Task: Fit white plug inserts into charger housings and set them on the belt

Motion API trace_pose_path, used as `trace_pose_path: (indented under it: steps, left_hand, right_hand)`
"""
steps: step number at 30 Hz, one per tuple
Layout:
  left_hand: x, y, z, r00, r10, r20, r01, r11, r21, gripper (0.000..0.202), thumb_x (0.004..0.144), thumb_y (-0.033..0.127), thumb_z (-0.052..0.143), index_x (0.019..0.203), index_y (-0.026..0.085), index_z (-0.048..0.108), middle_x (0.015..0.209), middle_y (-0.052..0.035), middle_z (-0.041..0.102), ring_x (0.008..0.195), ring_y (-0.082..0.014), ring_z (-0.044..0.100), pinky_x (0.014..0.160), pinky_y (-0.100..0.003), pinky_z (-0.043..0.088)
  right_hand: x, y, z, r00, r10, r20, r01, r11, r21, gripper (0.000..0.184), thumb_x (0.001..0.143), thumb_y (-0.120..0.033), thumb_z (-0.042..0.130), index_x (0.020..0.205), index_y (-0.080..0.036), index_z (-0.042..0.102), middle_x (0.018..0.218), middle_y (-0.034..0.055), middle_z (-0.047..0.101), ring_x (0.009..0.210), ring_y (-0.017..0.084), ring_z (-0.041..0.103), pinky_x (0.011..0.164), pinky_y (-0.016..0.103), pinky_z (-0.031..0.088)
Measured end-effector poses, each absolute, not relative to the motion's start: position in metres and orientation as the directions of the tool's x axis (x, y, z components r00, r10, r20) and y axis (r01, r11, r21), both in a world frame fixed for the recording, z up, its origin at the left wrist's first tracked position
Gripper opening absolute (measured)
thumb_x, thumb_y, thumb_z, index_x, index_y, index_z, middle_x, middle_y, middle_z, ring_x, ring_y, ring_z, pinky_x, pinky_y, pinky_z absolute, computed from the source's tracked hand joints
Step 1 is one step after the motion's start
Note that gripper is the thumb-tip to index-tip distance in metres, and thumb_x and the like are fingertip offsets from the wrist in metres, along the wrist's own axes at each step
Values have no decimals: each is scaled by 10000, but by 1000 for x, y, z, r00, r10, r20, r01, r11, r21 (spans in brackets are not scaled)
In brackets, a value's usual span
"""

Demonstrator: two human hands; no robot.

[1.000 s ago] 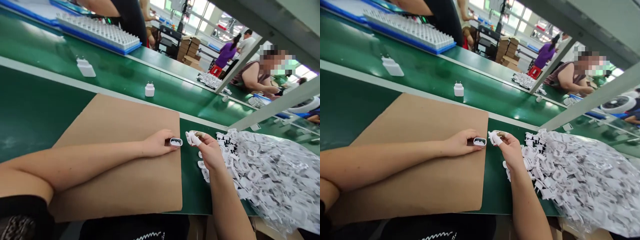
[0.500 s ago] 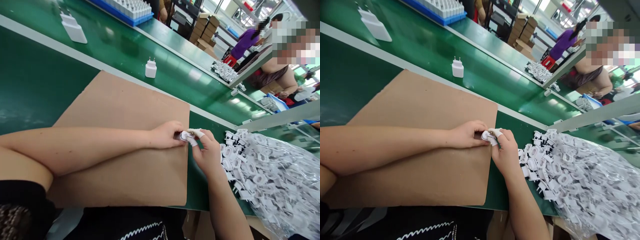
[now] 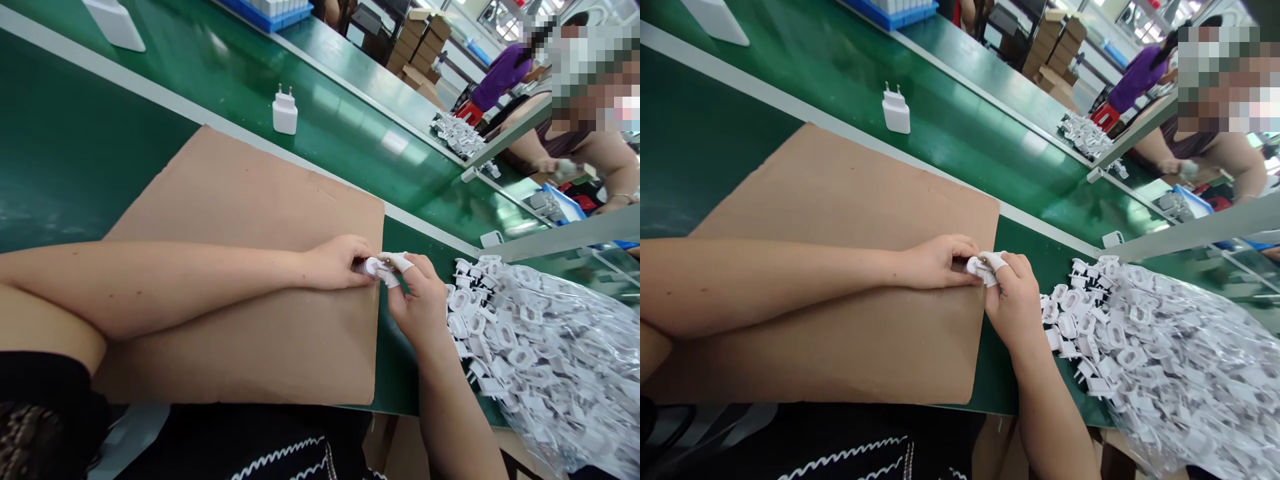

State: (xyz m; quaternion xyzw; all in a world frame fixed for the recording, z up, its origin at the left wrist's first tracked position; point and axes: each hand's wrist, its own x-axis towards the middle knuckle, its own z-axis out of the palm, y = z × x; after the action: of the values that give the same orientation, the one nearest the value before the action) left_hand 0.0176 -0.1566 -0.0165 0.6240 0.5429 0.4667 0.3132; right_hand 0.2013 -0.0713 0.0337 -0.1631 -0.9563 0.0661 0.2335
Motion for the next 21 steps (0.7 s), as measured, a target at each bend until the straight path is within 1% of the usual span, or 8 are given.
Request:
trace_pose_path:
  steps: [4, 7, 11, 16, 19, 21]
  left_hand:
    - [17, -156, -17, -18, 968, 251, 389, -224, 893, 159, 848, 341, 718, 825, 184, 720, 891, -43, 673, 858, -200, 649, 830, -328, 521]
    - [17, -156, -17, -20, 971, 238, 385, -212, 898, 170, 844, 347, 721, 814, 180, 715, 886, -41, 663, 837, -195, 641, 811, -325, 516]
    - [16, -157, -16, -22, 972, 232, 382, -207, 901, 172, 832, 348, 737, 801, 180, 719, 907, -44, 666, 849, -196, 643, 820, -322, 515]
    - [17, -156, -14, -51, 975, 214, 400, -177, 899, 187, 823, 351, 738, 763, 176, 709, 874, -39, 655, 828, -192, 636, 767, -313, 504]
    - [18, -155, -13, -58, 979, 197, 404, -158, 901, 188, 805, 342, 747, 743, 171, 700, 846, -36, 642, 794, -181, 625, 727, -302, 485]
    - [18, -155, -13, -58, 981, 186, 391, -149, 908, 199, 796, 343, 756, 731, 166, 693, 832, -33, 639, 786, -176, 621, 722, -298, 477]
  right_hand:
    - [196, -75, 36, -850, 332, 409, 299, 943, -143, 319, 884, -82, 509, 1054, -240, 728, 977, 80, 727, 888, 251, 631, 772, 373, 540]
    - [194, -81, 40, -850, 364, 380, 350, 931, -108, 364, 828, -33, 490, 1014, -227, 735, 947, 79, 717, 857, 243, 621, 733, 346, 517]
    - [193, -82, 43, -845, 418, 333, 408, 907, -103, 348, 805, -51, 504, 992, -214, 749, 913, 72, 708, 802, 222, 626, 664, 307, 480]
    - [193, -73, 40, -852, 414, 321, 408, 909, -87, 332, 828, -102, 522, 997, -245, 770, 964, 64, 731, 879, 235, 636, 708, 320, 484]
    - [192, -71, 38, -854, 418, 311, 415, 906, -78, 316, 825, -119, 529, 977, -242, 777, 952, 63, 727, 813, 223, 623, 681, 322, 456]
    - [191, -73, 38, -840, 449, 304, 449, 890, -76, 306, 823, -128, 532, 969, -237, 778, 955, 59, 721, 757, 204, 606, 636, 310, 416]
